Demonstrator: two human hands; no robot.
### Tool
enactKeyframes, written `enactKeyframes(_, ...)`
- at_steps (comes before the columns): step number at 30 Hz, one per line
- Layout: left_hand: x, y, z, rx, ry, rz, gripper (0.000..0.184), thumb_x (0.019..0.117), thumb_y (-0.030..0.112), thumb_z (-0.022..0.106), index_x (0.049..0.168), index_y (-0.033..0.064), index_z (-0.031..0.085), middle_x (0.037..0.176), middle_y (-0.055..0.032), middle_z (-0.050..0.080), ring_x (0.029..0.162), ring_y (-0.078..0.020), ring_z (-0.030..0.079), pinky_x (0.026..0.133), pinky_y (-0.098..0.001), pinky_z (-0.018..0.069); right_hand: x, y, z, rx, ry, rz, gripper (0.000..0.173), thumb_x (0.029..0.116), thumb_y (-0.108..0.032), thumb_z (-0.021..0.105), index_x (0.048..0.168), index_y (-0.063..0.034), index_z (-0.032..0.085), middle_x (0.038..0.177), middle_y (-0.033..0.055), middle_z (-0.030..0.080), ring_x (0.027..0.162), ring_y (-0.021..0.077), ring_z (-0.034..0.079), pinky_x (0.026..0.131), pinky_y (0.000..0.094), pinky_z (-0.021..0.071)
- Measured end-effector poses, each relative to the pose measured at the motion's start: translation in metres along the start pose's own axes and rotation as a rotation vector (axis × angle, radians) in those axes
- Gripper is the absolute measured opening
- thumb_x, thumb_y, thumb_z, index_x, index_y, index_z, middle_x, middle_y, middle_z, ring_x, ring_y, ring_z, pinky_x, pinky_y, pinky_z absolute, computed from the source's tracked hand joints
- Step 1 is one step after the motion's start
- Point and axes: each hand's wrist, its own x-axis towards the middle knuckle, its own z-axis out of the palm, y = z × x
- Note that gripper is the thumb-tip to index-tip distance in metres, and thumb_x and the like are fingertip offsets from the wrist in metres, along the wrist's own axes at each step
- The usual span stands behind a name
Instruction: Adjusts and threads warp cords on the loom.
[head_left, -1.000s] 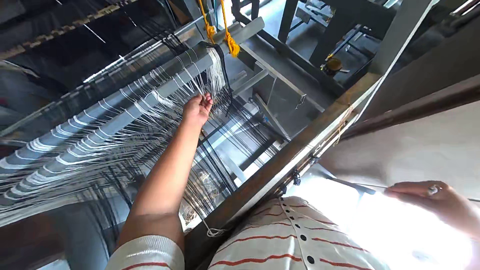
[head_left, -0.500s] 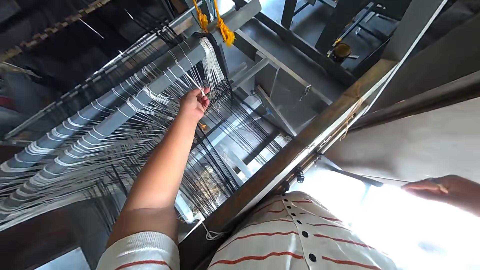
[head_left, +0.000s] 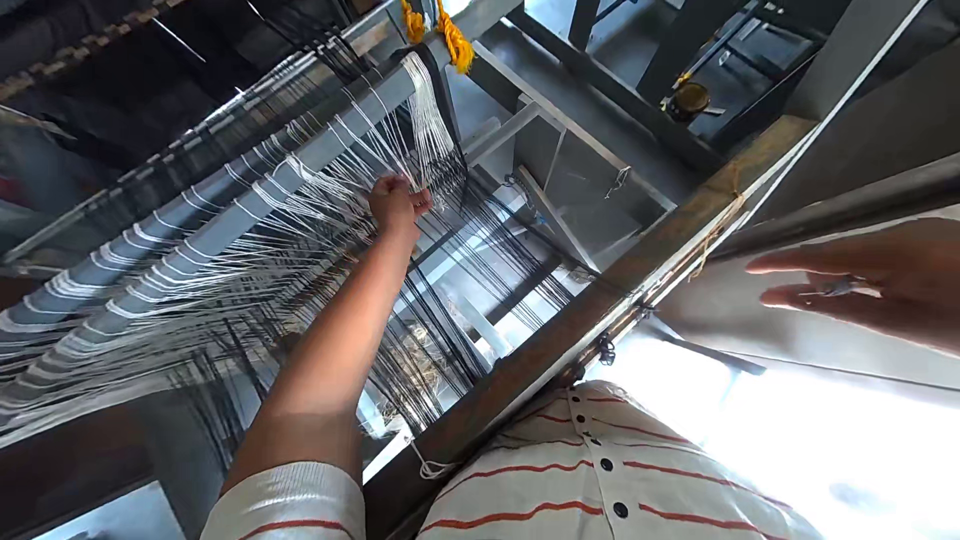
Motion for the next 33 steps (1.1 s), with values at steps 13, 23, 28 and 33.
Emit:
enactKeyframes(13,0.000,-0.006,-0.011,0.053,-0.104,-0.001,0.022,0.1100,0.017,0.045,0.126,0.0025,0.051,0.104,-0.0090,0.064,0.071,-0.0137,0.067,0.065,-0.0293,0.0597,0.186,-0.140,-0.013,-0.405,-0.149,-0.123,0.018,0.1026,-0.019,0.058,0.101,-0.0082,0.073,0.091,0.0187,0.068,0.090,0.0431,0.066,0.067,0.0613,0.0476)
enactKeyframes(23,0.013,-0.007,-0.025,0.145,-0.146,0.083,0.021,0.1079,0.014,0.050,0.121,-0.0015,0.057,0.104,-0.0118,0.062,0.065,-0.0111,0.064,0.062,-0.0271,0.0594,0.317,-0.185,0.055,-0.362,-0.230,-0.110,0.023,0.1044,-0.010,0.049,0.118,0.0009,0.065,0.118,0.0278,0.065,0.113,0.0489,0.062,0.084,0.0683,0.0486)
enactKeyframes(28,0.021,0.000,-0.035,0.236,-0.180,0.134,0.028,0.1093,0.016,0.046,0.128,-0.0037,0.055,0.115,-0.0169,0.064,0.071,-0.0148,0.068,0.067,-0.0308,0.0607,0.352,-0.173,0.075,-0.228,-0.124,-0.156,0.029,0.1064,-0.021,0.051,0.122,-0.0035,0.067,0.122,0.0253,0.066,0.117,0.0468,0.062,0.090,0.0687,0.0482)
enactKeyframes(33,0.017,0.000,-0.042,0.348,-0.198,0.243,0.029,0.1087,0.015,0.046,0.126,-0.0055,0.057,0.119,-0.0178,0.064,0.075,-0.0139,0.068,0.070,-0.0318,0.0596,0.350,-0.161,0.085,-0.136,-0.162,-0.217,0.031,0.1067,-0.024,0.050,0.105,0.0023,0.067,0.108,0.0248,0.067,0.106,0.0447,0.065,0.084,0.0659,0.0489)
